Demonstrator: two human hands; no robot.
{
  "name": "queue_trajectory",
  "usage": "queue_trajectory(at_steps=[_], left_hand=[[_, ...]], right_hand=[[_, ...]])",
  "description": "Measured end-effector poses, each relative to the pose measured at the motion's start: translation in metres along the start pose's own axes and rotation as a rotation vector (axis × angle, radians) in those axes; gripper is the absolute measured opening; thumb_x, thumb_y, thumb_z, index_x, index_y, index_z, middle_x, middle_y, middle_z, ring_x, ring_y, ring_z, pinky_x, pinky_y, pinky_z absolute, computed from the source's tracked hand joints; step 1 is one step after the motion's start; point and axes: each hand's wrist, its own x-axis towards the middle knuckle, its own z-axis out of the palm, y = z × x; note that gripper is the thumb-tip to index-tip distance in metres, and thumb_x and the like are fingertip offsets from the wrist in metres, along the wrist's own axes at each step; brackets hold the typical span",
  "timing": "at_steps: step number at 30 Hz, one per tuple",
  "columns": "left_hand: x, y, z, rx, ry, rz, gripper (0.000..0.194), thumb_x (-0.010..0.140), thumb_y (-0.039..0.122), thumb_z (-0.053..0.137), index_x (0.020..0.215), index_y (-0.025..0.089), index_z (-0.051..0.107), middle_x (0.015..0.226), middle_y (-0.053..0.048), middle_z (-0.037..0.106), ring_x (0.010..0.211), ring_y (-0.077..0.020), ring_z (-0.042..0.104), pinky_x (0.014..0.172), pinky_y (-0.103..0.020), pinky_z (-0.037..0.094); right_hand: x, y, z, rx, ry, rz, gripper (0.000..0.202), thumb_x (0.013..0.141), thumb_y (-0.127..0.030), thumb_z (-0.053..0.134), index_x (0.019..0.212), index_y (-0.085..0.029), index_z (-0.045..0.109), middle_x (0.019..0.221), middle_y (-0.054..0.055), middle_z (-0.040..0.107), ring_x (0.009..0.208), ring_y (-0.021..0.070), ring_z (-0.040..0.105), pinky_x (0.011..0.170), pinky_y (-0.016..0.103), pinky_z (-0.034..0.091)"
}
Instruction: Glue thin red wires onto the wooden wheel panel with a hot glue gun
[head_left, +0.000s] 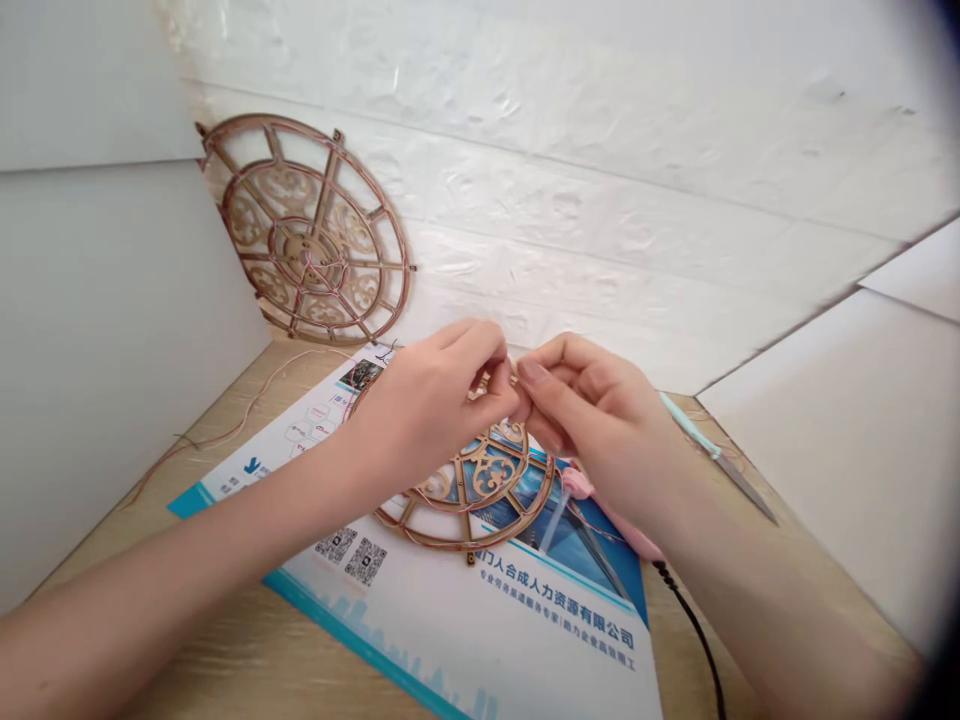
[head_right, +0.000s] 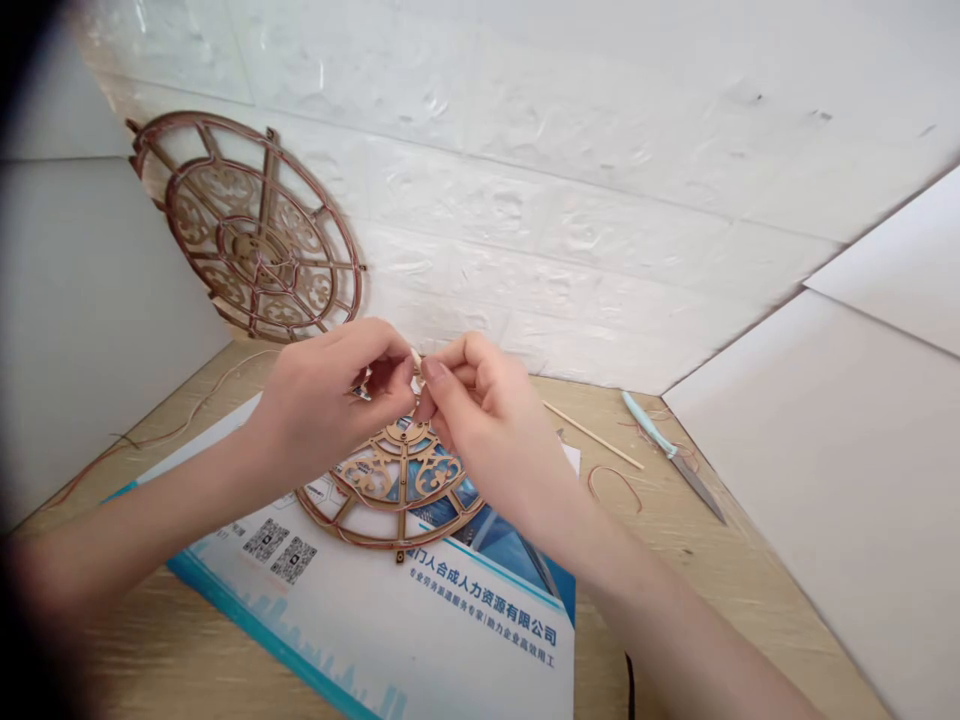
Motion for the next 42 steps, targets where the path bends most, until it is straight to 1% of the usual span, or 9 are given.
queue_trajectory(at_steps=[3,6,12,19,23,26,30,36,42], left_hand=[[0.0,-0.002,0.0,0.029,-0.006,0.033,0.019,0.085,0.002,0.061,0.078,0.019,0.055,0.07,0.006,0.056,0.062,-0.0087,0.051,0.06,-0.022,0.038],[0.001,-0.004,-0.002,0.048,-0.005,0.053,0.018,0.085,0.003,0.059,0.079,0.02,0.055,0.073,0.006,0.059,0.066,-0.0096,0.054,0.062,-0.022,0.04],[0.013,-0.017,-0.016,0.059,-0.019,-0.042,0.017,0.085,0.006,0.056,0.076,0.02,0.054,0.07,0.004,0.059,0.062,-0.0121,0.052,0.06,-0.026,0.038],[0.018,-0.009,-0.026,-0.112,-0.212,-0.045,0.021,0.099,0.019,0.05,0.082,0.021,0.062,0.071,0.003,0.064,0.058,-0.0118,0.052,0.063,-0.026,0.041],[0.018,-0.005,-0.028,-0.192,-0.203,-0.051,0.015,0.098,0.018,0.054,0.091,0.021,0.066,0.077,0.003,0.069,0.061,-0.0112,0.055,0.061,-0.026,0.043],[0.019,-0.004,-0.03,-0.223,-0.187,-0.044,0.011,0.098,0.019,0.058,0.092,0.021,0.067,0.08,0.003,0.071,0.061,-0.0103,0.056,0.059,-0.026,0.043],[0.02,-0.004,-0.032,-0.247,-0.165,-0.029,0.008,0.095,0.015,0.062,0.091,0.021,0.067,0.079,0.005,0.07,0.063,-0.0086,0.057,0.057,-0.023,0.043],[0.021,-0.003,-0.033,-0.336,-0.177,-0.06,0.009,0.092,0.012,0.065,0.09,0.021,0.067,0.083,0.005,0.071,0.068,-0.0081,0.063,0.059,-0.019,0.049],[0.022,-0.003,-0.034,-0.313,-0.182,-0.028,0.011,0.094,0.013,0.065,0.088,0.022,0.069,0.081,0.005,0.071,0.069,-0.0082,0.064,0.062,-0.019,0.049]], right_hand=[[0.006,-0.003,-0.005,0.117,-0.056,0.073,0.025,0.086,-0.026,0.084,0.087,-0.016,0.062,0.062,-0.006,0.059,0.05,0.0047,0.044,0.043,0.019,0.028],[0.011,-0.003,-0.009,0.107,-0.057,0.1,0.031,0.079,-0.026,0.09,0.086,-0.015,0.063,0.064,-0.003,0.063,0.049,0.0043,0.045,0.042,0.018,0.029],[0.008,-0.007,-0.017,0.11,-0.021,0.079,0.012,0.095,-0.023,0.073,0.088,-0.015,0.066,0.064,-0.002,0.064,0.044,0.0026,0.041,0.037,0.016,0.02],[0.009,-0.006,-0.017,0.23,-0.102,0.11,0.011,0.098,-0.023,0.07,0.09,-0.016,0.072,0.063,-0.005,0.056,0.047,0.0021,0.038,0.039,0.014,0.02],[0.011,-0.006,-0.014,0.218,-0.129,0.054,0.014,0.097,-0.017,0.065,0.086,-0.015,0.072,0.06,-0.005,0.049,0.05,0.0048,0.037,0.041,0.017,0.021],[0.009,-0.007,-0.015,0.193,-0.141,0.045,0.016,0.098,-0.023,0.065,0.087,-0.016,0.074,0.058,-0.007,0.042,0.048,0.005,0.026,0.04,0.02,0.014],[0.008,-0.007,-0.017,0.149,-0.134,0.018,0.019,0.099,-0.025,0.064,0.086,-0.017,0.074,0.056,-0.007,0.037,0.048,0.0061,0.022,0.041,0.022,0.012],[0.006,-0.004,-0.02,0.061,-0.097,0.016,0.018,0.099,-0.035,0.068,0.087,-0.021,0.071,0.06,-0.006,0.04,0.05,0.0076,0.025,0.042,0.025,0.012],[0.005,-0.004,-0.02,0.023,-0.071,-0.044,0.022,0.1,-0.027,0.066,0.078,-0.021,0.063,0.061,-0.007,0.044,0.051,0.0073,0.027,0.047,0.024,0.022]])
